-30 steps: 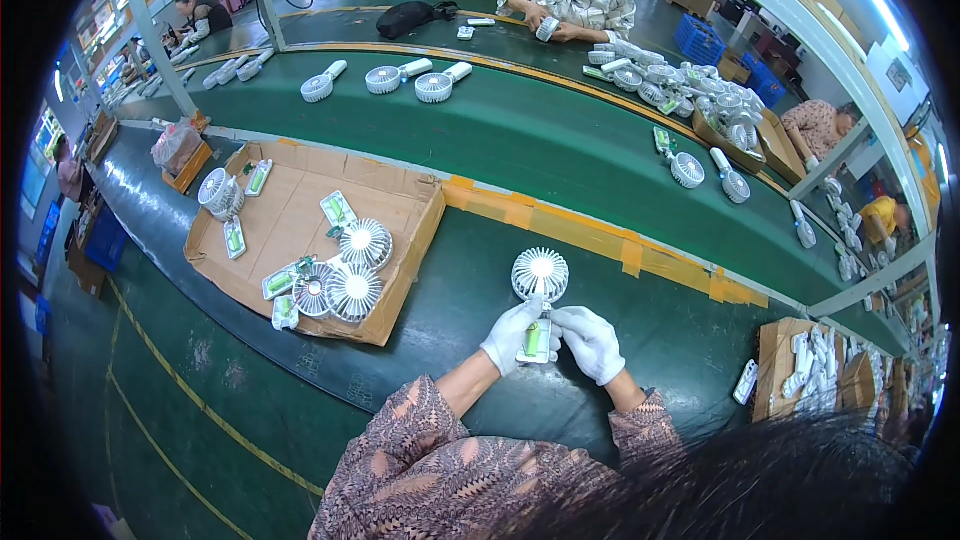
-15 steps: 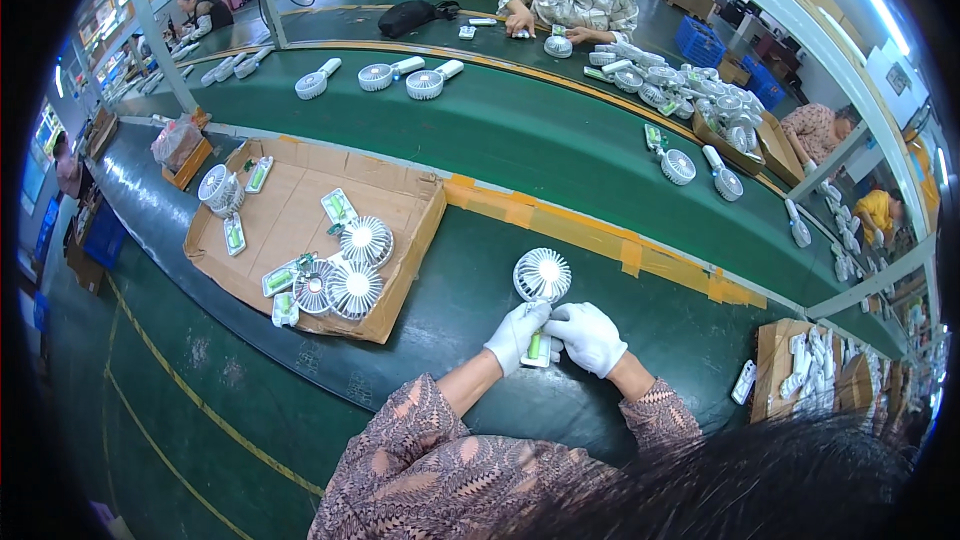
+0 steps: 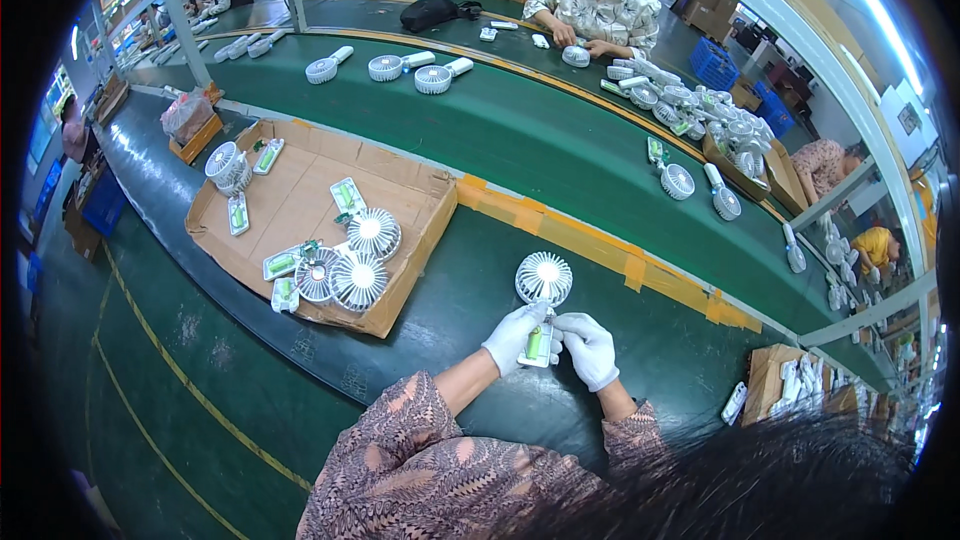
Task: The person assembles portable fans by picking up fan components from a cardboard box and fitting them together by hand.
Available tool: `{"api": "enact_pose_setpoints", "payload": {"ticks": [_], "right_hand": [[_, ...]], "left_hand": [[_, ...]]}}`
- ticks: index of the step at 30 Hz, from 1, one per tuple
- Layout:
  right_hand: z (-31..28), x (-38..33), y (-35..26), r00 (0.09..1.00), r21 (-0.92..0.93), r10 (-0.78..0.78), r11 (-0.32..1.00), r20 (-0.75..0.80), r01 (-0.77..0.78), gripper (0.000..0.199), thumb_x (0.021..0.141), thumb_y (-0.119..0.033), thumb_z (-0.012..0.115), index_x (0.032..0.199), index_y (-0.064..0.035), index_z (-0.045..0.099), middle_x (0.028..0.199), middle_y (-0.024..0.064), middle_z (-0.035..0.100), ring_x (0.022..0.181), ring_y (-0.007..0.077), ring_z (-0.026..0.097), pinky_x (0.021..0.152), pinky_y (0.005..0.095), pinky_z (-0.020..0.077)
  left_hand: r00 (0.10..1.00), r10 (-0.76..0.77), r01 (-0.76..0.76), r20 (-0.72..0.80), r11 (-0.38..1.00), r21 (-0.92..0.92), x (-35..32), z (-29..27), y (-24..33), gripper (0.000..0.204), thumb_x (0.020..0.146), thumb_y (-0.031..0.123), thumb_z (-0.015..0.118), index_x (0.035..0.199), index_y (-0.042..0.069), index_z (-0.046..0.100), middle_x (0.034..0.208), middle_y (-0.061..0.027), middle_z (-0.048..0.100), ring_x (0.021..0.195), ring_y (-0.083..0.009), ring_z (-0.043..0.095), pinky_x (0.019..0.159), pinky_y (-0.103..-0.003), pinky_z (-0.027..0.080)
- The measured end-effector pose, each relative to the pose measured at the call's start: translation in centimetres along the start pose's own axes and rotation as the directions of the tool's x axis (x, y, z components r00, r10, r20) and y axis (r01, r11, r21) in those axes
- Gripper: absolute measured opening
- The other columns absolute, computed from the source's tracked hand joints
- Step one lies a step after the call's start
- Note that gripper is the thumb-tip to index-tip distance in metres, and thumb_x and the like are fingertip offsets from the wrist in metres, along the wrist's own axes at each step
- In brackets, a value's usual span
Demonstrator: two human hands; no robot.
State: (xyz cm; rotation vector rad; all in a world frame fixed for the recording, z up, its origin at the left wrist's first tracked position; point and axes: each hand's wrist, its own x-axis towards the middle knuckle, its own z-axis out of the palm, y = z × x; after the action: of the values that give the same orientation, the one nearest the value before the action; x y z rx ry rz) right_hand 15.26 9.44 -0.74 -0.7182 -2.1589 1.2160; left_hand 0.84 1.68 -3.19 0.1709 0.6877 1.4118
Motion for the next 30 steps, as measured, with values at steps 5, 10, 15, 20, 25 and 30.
{"api": "enact_pose_setpoints", "payload": {"ticks": [5, 10, 15, 20, 25, 30], "right_hand": [[-0.9, 1.1, -0.6, 0.957, -0.36, -0.226, 0.891, 0.179, 0.278, 0.021, 0.074, 0.0, 0.053, 0.091, -0.0066, 0.064, 0.091, 0.0098, 0.062, 0.083, 0.0268, 0.061, 0.074, 0.0336, 0.048], [-1.0, 2.2, -2.7, 0.869, -0.558, -0.253, 0.682, 0.425, 0.472, 0.023, 0.07, -0.001, 0.056, 0.09, -0.0094, 0.062, 0.091, 0.0084, 0.061, 0.079, 0.03, 0.058, 0.069, 0.0378, 0.0474], [-2.0, 1.4, -1.5, 0.963, -0.304, -0.114, 0.934, 0.246, 0.188, 0.023, 0.078, -0.005, 0.053, 0.098, -0.0082, 0.062, 0.096, 0.0109, 0.061, 0.088, 0.0301, 0.059, 0.077, 0.0357, 0.0477], [-5.2, -1.3, 0.5, 0.991, -0.304, 0.075, 0.947, -0.113, -0.107, 0.02, 0.079, -0.006, 0.059, 0.097, -0.0029, 0.063, 0.092, 0.0116, 0.064, 0.083, 0.0224, 0.063, 0.076, 0.029, 0.0489], [-5.2, -1.7, -0.6, 0.985, -0.24, 0.082, 0.964, -0.151, -0.117, 0.019, 0.079, -0.009, 0.061, 0.096, -0.0028, 0.064, 0.091, 0.0111, 0.064, 0.079, 0.0204, 0.062, 0.072, 0.0279, 0.0485], [-1.9, 1.1, -2.5, 0.997, -0.343, -0.064, 0.936, 0.04, 0.074, 0.015, 0.078, -0.017, 0.062, 0.089, -0.0068, 0.065, 0.085, 0.0104, 0.062, 0.08, 0.0282, 0.061, 0.069, 0.0344, 0.0481]], "left_hand": [[0.999, -0.001, 0.004, -0.033, 0.996, 0.087, 0.1, 0.2, -0.3, 0.03, 0.091, 0.037, 0.05, 0.103, 0.009, 0.051, 0.082, -0.0094, 0.06, 0.065, -0.0209, 0.064, 0.054, -0.036, 0.056], [0.998, 0.047, -0.038, -0.046, 0.983, 0.181, 0.2, 0.0, -0.3, 0.029, 0.092, 0.035, 0.049, 0.105, 0.009, 0.049, 0.088, -0.0084, 0.059, 0.066, -0.0211, 0.063, 0.054, -0.036, 0.056], [0.998, 0.029, -0.028, -0.053, 1.0, 0.011, 0.2, 0.4, -0.1, 0.022, 0.093, 0.029, 0.048, 0.099, 0.008, 0.048, 0.078, -0.0095, 0.058, 0.06, -0.0213, 0.061, 0.05, -0.038, 0.055], [0.996, 0.06, -0.065, -0.065, 0.995, -0.07, -0.1, 0.1, 0.2, 0.024, 0.093, 0.03, 0.049, 0.096, 0.006, 0.051, 0.076, -0.0116, 0.059, 0.061, -0.0223, 0.06, 0.052, -0.039, 0.053], [0.996, 0.02, -0.027, -0.086, 0.996, -0.081, -0.4, 0.6, -0.3, 0.023, 0.093, 0.029, 0.048, 0.094, 0.006, 0.05, 0.075, -0.0114, 0.059, 0.061, -0.0219, 0.06, 0.052, -0.04, 0.053], [0.994, 0.004, -0.003, -0.105, 1.0, 0.003, -0.3, 0.9, -0.6, 0.024, 0.093, 0.031, 0.048, 0.093, 0.008, 0.051, 0.073, -0.0107, 0.06, 0.056, -0.0222, 0.061, 0.048, -0.038, 0.054]]}}
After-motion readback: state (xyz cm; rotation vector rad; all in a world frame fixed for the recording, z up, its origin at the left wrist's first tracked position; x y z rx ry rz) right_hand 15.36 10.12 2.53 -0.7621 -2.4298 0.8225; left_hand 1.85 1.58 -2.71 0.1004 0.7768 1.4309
